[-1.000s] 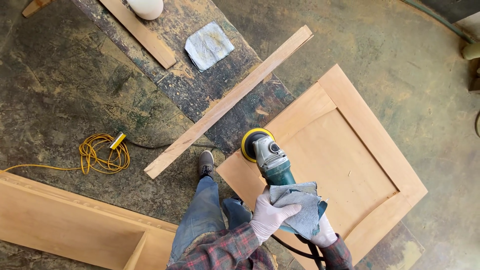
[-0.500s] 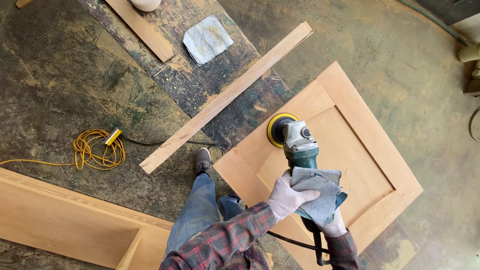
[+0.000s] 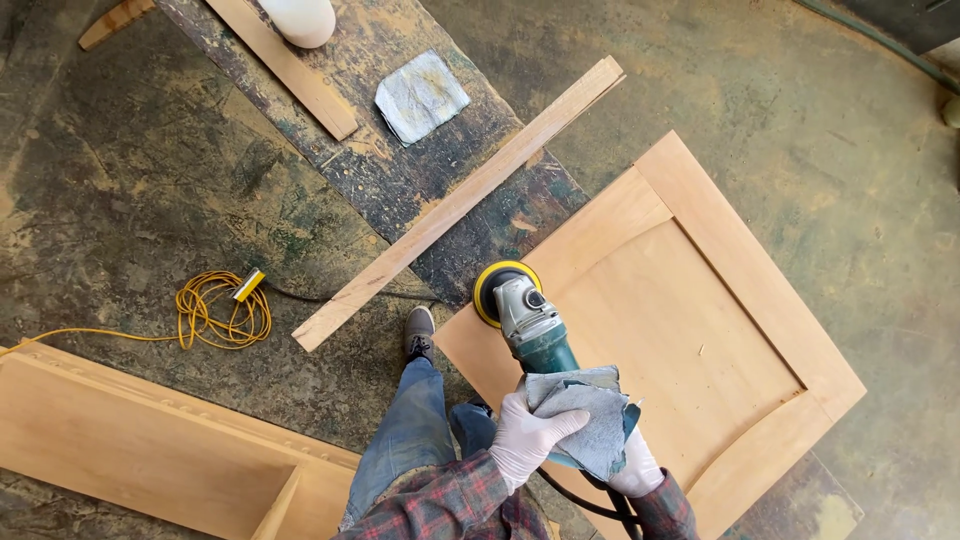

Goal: The person sands a wooden cabinet door panel. They first use a power sander on the panel surface, then wipe and hand-sand the panel and frame with abrasive pads, repositioning the door to sand different areas.

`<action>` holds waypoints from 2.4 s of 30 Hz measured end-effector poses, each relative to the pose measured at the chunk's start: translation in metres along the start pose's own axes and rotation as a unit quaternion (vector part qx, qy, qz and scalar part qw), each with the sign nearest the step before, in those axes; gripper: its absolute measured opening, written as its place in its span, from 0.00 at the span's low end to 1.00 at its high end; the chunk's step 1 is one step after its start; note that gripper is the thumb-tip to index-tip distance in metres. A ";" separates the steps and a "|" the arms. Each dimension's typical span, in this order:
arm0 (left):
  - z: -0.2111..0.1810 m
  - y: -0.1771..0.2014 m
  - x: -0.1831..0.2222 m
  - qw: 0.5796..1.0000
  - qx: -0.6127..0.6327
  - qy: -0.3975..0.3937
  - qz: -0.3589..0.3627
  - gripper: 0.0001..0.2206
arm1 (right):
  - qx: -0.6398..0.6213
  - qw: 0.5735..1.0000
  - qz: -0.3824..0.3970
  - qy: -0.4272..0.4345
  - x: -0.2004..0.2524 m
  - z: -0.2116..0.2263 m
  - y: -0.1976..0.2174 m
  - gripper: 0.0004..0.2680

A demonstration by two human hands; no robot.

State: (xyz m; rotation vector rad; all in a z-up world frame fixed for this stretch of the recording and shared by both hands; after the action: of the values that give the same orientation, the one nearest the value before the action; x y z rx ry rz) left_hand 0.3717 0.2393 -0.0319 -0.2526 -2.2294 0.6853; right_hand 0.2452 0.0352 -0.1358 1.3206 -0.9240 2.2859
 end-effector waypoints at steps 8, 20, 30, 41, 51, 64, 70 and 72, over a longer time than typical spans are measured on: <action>-0.009 -0.022 -0.023 0.999 -0.039 0.007 0.027 0.20 | -0.123 0.989 -0.082 -0.029 0.003 0.028 0.006 0.20; -0.015 -0.035 -0.042 0.998 -0.036 0.046 -0.001 0.17 | -0.223 0.967 -0.086 -0.088 -0.011 0.037 -0.008 0.20; -0.007 -0.117 -0.145 0.995 -0.029 0.013 0.097 0.22 | 0.306 0.907 -0.076 0.279 -0.029 0.138 0.039 0.17; -0.012 -0.146 -0.180 0.990 -0.037 0.031 0.135 0.24 | 0.345 0.862 -0.142 0.343 -0.030 0.166 0.033 0.21; -0.026 -0.088 -0.099 0.997 -0.036 0.016 0.067 0.22 | 0.349 0.897 -0.091 0.255 -0.016 0.106 0.012 0.20; -0.032 -0.019 -0.015 0.999 -0.022 0.037 0.031 0.16 | -0.222 0.967 -0.069 -0.108 0.005 0.019 -0.019 0.19; -0.024 -0.002 0.006 0.996 -0.055 0.064 0.001 0.14 | -0.175 0.980 -0.021 -0.091 0.022 -0.005 -0.039 0.19; -0.019 -0.003 -0.001 0.996 -0.060 0.064 0.007 0.14 | -0.197 0.974 -0.044 -0.101 0.016 -0.008 -0.026 0.20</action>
State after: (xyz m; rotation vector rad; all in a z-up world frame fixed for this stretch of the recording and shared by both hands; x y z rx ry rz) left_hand 0.3865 0.2439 -0.0204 -0.3632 -2.1492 0.5281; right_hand 0.2469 0.0593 -0.1151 1.3930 -1.2805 1.8024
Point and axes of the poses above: each hand's wrist, its own x-axis away from the middle knuckle, its own y-axis out of the back of the hand, z = x × y, the point moved 1 cm from there along -x, towards the middle knuckle, and after that the axes turned 8 degrees about -z, right-handed, at the moved point
